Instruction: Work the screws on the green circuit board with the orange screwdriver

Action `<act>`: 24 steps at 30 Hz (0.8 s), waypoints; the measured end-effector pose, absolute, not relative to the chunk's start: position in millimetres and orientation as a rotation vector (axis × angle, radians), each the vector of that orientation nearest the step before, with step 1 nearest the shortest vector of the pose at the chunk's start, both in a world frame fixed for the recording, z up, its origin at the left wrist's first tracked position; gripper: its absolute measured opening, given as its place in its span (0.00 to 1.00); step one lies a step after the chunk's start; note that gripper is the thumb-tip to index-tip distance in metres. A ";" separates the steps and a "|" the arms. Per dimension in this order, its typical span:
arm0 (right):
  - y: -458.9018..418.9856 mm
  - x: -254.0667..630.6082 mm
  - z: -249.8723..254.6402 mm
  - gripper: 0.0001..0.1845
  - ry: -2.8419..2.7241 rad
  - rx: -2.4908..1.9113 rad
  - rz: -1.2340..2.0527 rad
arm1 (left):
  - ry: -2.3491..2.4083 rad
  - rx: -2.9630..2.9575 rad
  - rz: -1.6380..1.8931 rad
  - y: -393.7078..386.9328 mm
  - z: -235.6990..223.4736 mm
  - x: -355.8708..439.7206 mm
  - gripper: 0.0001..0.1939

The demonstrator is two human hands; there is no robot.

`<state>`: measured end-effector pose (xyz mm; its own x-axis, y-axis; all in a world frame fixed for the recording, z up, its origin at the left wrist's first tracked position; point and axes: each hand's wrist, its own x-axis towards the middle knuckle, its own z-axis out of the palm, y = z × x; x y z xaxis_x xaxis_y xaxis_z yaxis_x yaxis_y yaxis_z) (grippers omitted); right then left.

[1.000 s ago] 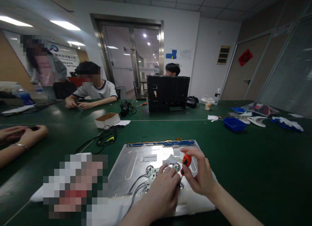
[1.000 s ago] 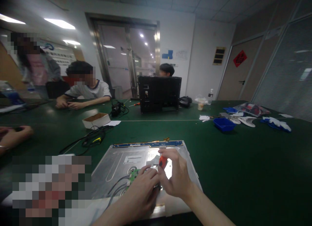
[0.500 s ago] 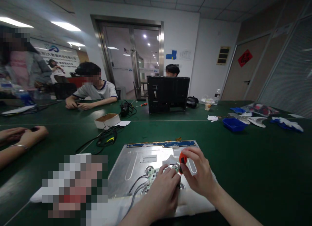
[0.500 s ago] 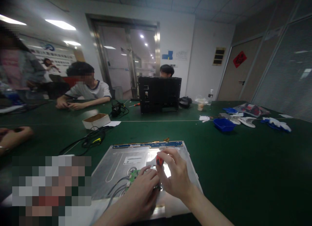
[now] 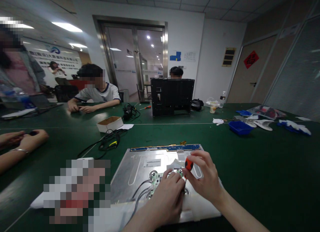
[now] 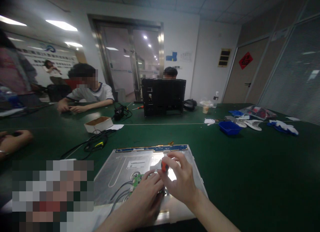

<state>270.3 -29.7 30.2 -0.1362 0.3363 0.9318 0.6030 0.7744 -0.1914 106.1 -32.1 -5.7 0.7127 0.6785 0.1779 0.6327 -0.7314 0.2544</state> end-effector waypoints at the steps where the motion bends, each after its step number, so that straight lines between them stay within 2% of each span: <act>1: -30.6 270.3 30.8 0.18 -1.743 -0.750 -0.271 | 1.062 2.741 0.388 -32.2 -5.7 106.1 0.12; 14: -29.3 272.9 31.8 0.19 -1.785 -0.701 -0.218 | 1.073 2.744 0.385 -32.1 -6.7 106.8 0.11; 20: -33.2 273.4 36.1 0.23 -1.844 -0.697 -0.125 | 1.072 2.721 0.386 -33.7 -3.0 106.9 0.10; 24: -32.6 274.5 39.6 0.18 -1.895 -0.748 -0.086 | 1.062 2.728 0.386 -33.0 -3.5 105.7 0.11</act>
<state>274.5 -32.6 39.6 -0.2563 0.4571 0.8517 0.5321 0.8023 -0.2705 105.7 -33.0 -3.5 0.7094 0.6835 0.1720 0.6343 -0.7256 0.2667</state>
